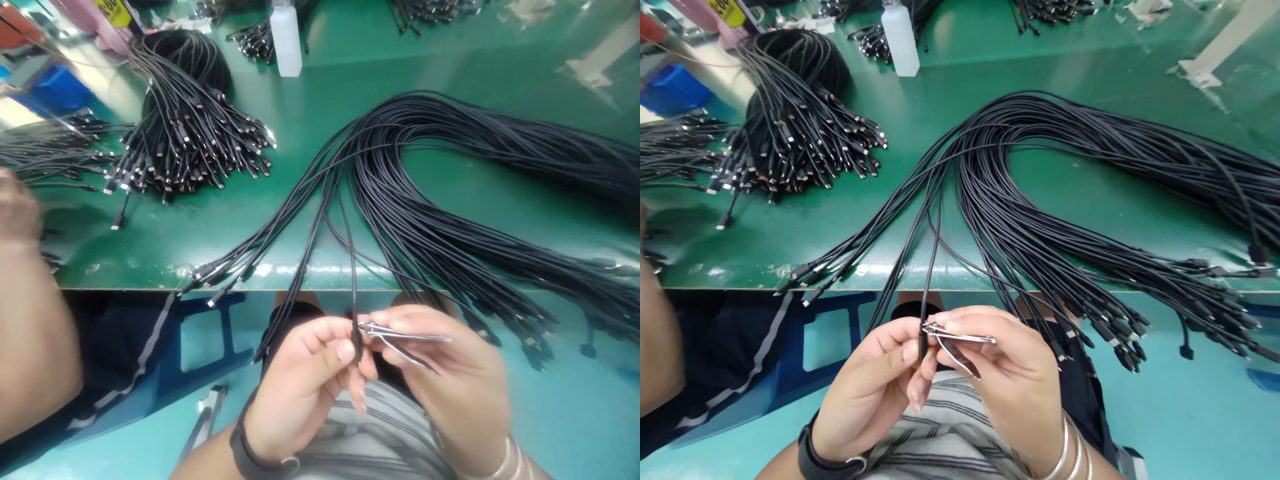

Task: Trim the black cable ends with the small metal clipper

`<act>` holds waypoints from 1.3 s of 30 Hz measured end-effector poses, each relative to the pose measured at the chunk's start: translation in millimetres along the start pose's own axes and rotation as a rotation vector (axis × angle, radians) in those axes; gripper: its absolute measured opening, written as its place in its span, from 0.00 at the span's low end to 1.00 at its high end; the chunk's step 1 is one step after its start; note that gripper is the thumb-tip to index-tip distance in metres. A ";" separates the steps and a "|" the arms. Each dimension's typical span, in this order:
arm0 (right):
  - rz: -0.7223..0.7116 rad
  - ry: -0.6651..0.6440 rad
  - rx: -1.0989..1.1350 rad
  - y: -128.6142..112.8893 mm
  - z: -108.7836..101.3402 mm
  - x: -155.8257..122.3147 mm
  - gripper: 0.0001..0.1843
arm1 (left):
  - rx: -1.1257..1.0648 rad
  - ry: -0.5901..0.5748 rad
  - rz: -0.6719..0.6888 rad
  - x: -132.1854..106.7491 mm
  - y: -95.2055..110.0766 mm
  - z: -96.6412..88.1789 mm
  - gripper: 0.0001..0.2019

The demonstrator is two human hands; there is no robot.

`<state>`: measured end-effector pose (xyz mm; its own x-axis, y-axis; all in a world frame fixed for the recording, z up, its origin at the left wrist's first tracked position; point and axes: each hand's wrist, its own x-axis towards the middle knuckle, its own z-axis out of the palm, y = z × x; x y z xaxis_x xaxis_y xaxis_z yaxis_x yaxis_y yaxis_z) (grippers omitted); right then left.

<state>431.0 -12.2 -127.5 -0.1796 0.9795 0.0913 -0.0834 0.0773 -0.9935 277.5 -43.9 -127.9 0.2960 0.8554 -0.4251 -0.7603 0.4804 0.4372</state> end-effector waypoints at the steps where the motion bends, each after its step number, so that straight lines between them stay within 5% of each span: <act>1: -0.003 -0.001 -0.015 0.3 -0.4 0.3 0.19 | 0.002 0.001 0.001 -0.2 -0.1 0.0 0.05; 8: 0.049 0.057 0.025 3.8 -0.1 -0.3 0.18 | 0.011 0.014 -0.013 0.0 -0.7 -0.8 0.05; 15: 0.200 0.144 0.366 8.2 2.4 5.3 0.06 | -0.044 -0.078 -0.149 7.2 -4.0 -8.6 0.13; 21: 0.330 0.144 0.401 2.0 5.7 3.2 0.01 | 0.548 0.259 0.247 3.8 -8.9 -8.6 0.09; 23: 0.354 0.124 0.344 0.8 7.2 3.0 0.02 | 0.677 0.278 0.312 1.9 -10.4 -8.5 0.07; 39: 0.299 0.126 0.159 1.2 7.3 4.3 0.05 | 0.904 0.323 0.353 0.9 -12.6 -4.6 0.06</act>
<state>423.0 -9.2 -127.8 -0.0980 0.9704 -0.2207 -0.1987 -0.2364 -0.9511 284.7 -50.1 -137.5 -0.1321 0.9477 -0.2907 -0.0134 0.2915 0.9565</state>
